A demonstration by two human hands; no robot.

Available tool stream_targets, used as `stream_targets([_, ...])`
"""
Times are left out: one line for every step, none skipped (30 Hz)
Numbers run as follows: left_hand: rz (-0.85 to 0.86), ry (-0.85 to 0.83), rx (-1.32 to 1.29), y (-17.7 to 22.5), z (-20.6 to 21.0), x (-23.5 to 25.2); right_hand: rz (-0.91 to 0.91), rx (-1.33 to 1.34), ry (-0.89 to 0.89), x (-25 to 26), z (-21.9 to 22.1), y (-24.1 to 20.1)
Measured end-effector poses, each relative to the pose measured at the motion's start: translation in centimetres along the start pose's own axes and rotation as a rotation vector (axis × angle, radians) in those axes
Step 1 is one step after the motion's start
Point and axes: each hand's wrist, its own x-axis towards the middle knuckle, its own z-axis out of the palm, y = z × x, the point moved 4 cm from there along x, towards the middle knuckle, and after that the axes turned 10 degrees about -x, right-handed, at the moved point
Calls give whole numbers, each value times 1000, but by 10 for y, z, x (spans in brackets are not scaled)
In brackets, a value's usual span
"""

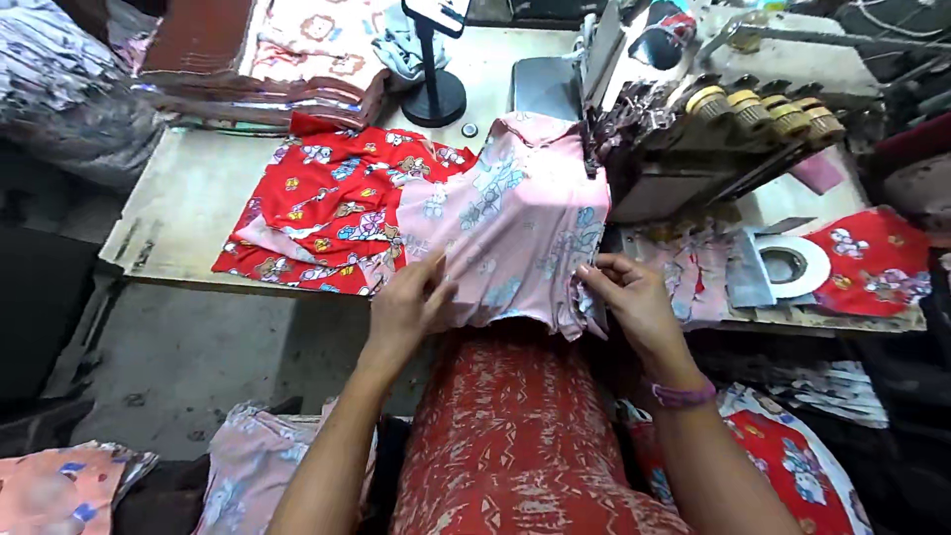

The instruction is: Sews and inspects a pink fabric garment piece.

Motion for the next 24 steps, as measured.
stream_targets([-15,46,-25,1,-9,-4,0,23,-5,-2,0,-3])
stream_targets([-28,70,-43,5,-13,-10,9,64,-10,-4,0,-5])
stream_targets([-34,29,-32,9,-11,-19,28,117,-21,-6,0,-7])
stream_targets([-36,-51,-5,12,-2,-29,49,176,-40,-8,1,-7])
stream_targets([-39,-125,1,11,8,-39,70,230,-68,-10,3,-6])
stream_targets([-33,-133,-20,7,13,-47,88,266,-95,-13,4,-4])
stream_targets([-41,-90,-66,3,7,-48,102,281,-115,-16,6,-3])
stream_targets([-68,-4,-150,3,-8,-43,108,286,-126,-18,6,-2])
stream_targets([-110,96,-238,4,-28,-35,110,289,-133,-19,5,-2])
stream_targets([-141,199,-275,5,-48,-29,111,294,-141,-22,4,-2])
stream_targets([-138,286,-267,5,-66,-22,108,305,-151,-22,3,-2])
stream_targets([-109,332,-247,6,-76,-19,102,328,-159,-22,4,-3])
stream_targets([-77,330,-240,11,-77,-19,101,363,-168,-22,6,-4])
stream_targets([-61,295,-257,22,-66,-26,111,409,-183,-23,8,-6])
stream_targets([-100,185,-336,33,-43,-39,126,470,-205,-25,12,-8])
stream_targets([-193,-65,-488,45,-7,-54,139,542,-232,-27,15,-10])
stream_targets([-302,-417,-663,55,33,-69,150,612,-261,-30,17,-12])
stream_targets([-366,-686,-859,62,73,-81,156,665,-289,-32,19,-13])
stream_targets([-428,-766,-1083,66,104,-88,153,693,-315,-33,19,-15])
stream_targets([-530,-639,-1336,70,122,-85,146,691,-334,-33,19,-15])
stream_targets([-623,-385,-1580,74,129,-74,137,663,-337,-32,16,-13])
stream_targets([-672,-98,-1740,77,126,-60,125,605,-320,-31,10,-9])
stream_targets([-649,154,-1781,78,116,-47,107,518,-271,-29,2,-3])
stream_targets([-618,347,-1700,78,105,-39,82,399,-190,-26,-9,3])
